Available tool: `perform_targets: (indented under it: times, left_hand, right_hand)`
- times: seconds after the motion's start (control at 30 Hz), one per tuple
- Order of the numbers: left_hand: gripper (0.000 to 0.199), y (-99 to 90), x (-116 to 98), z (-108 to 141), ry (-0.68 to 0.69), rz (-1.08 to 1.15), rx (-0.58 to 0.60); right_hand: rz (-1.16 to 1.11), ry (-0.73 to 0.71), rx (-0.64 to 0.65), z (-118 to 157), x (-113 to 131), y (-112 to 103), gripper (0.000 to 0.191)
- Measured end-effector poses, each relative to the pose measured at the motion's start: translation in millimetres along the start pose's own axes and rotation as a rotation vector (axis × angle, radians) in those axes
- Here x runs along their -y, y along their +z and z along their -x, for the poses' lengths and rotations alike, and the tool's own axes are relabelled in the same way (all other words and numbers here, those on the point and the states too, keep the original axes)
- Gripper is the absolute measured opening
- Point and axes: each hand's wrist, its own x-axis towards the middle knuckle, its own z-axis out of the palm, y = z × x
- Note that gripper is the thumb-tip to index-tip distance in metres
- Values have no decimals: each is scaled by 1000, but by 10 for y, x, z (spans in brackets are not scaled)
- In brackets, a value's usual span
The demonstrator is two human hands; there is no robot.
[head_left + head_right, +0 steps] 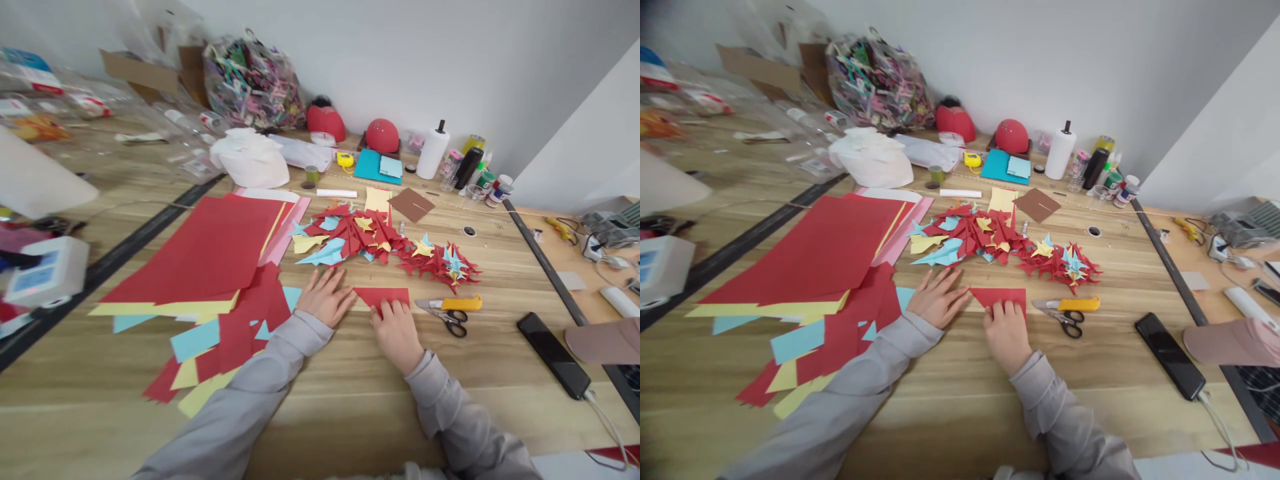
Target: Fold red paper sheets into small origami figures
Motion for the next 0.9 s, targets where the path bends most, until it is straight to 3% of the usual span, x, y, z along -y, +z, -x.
perform_targets:
  times: [0.17,0.33,0.6,0.9]
  left_hand:
    - [36,-17,-246,30,4,51,-22]
    - [34,46,-467,97,95,86,-37]
    - [32,97,-511,84,51,94,-68]
    - [32,85,-510,71,41,55,-79]
  right_hand:
    - [8,14,-2,-9,8,10,22]
    - [3,16,24,-13,17,-19,22]
    - [23,-4,22,22,51,-21,24]
    - [-22,-10,-8,246,46,11,19]
